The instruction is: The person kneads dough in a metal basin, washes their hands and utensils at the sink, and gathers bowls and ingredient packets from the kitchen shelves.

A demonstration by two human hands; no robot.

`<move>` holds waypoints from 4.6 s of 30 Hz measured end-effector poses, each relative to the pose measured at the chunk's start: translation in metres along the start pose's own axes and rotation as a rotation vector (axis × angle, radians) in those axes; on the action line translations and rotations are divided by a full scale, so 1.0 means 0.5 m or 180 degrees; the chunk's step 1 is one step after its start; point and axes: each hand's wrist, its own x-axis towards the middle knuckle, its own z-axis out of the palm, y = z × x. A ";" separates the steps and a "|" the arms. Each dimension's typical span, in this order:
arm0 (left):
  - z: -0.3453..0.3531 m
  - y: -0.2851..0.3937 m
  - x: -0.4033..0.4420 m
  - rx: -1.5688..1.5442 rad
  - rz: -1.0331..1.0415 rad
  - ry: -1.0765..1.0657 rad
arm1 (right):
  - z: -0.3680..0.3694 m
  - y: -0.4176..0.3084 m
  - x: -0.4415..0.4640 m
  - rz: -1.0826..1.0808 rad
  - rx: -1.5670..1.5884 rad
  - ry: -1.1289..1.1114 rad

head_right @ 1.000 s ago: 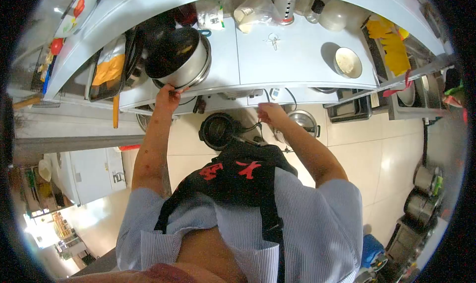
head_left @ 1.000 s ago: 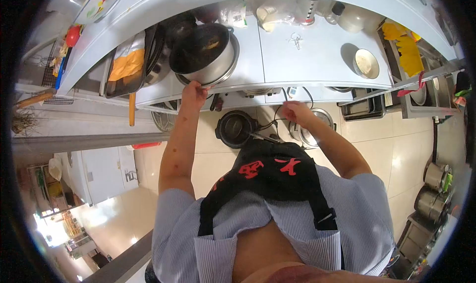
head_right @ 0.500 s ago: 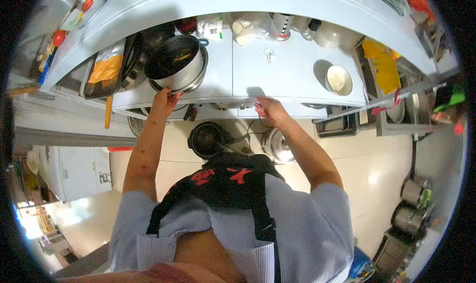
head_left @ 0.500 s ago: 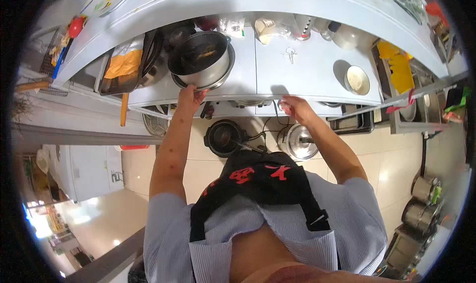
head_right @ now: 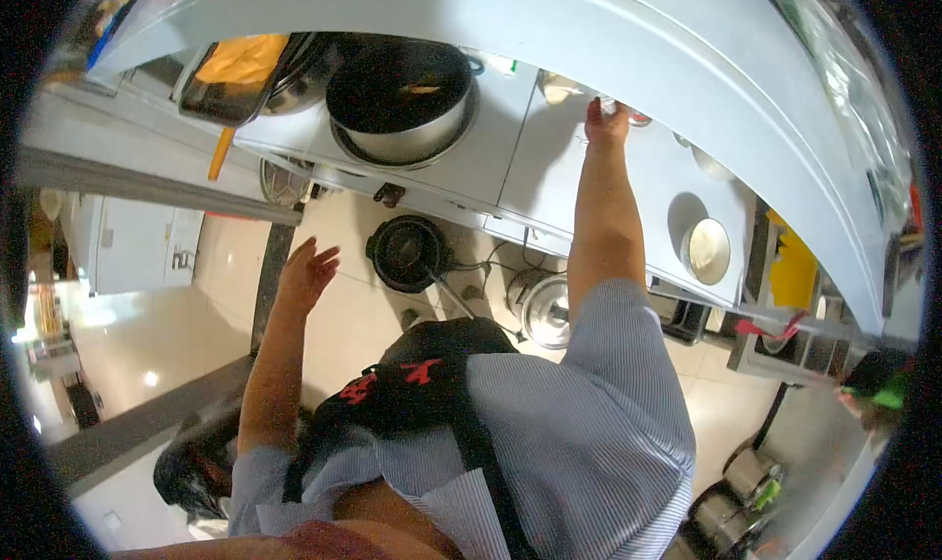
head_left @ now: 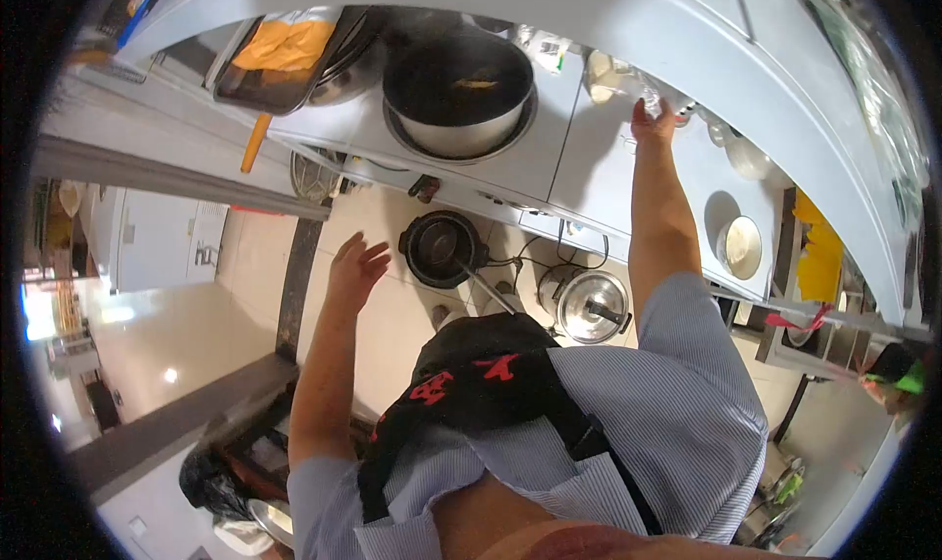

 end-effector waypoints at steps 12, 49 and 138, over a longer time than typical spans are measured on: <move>-0.224 -0.128 -0.109 -0.1074 -0.0399 0.0883 | 0.145 -0.012 -0.039 -0.1509 -0.1587 -0.0706; -0.258 -0.237 -0.134 -0.1232 -0.0822 0.1117 | 0.261 0.198 -0.245 -0.1169 -0.4877 -0.2102; -0.199 -0.146 -0.027 0.2508 -0.1099 -0.0724 | -0.344 -0.081 -1.042 -0.1906 -0.4576 0.0268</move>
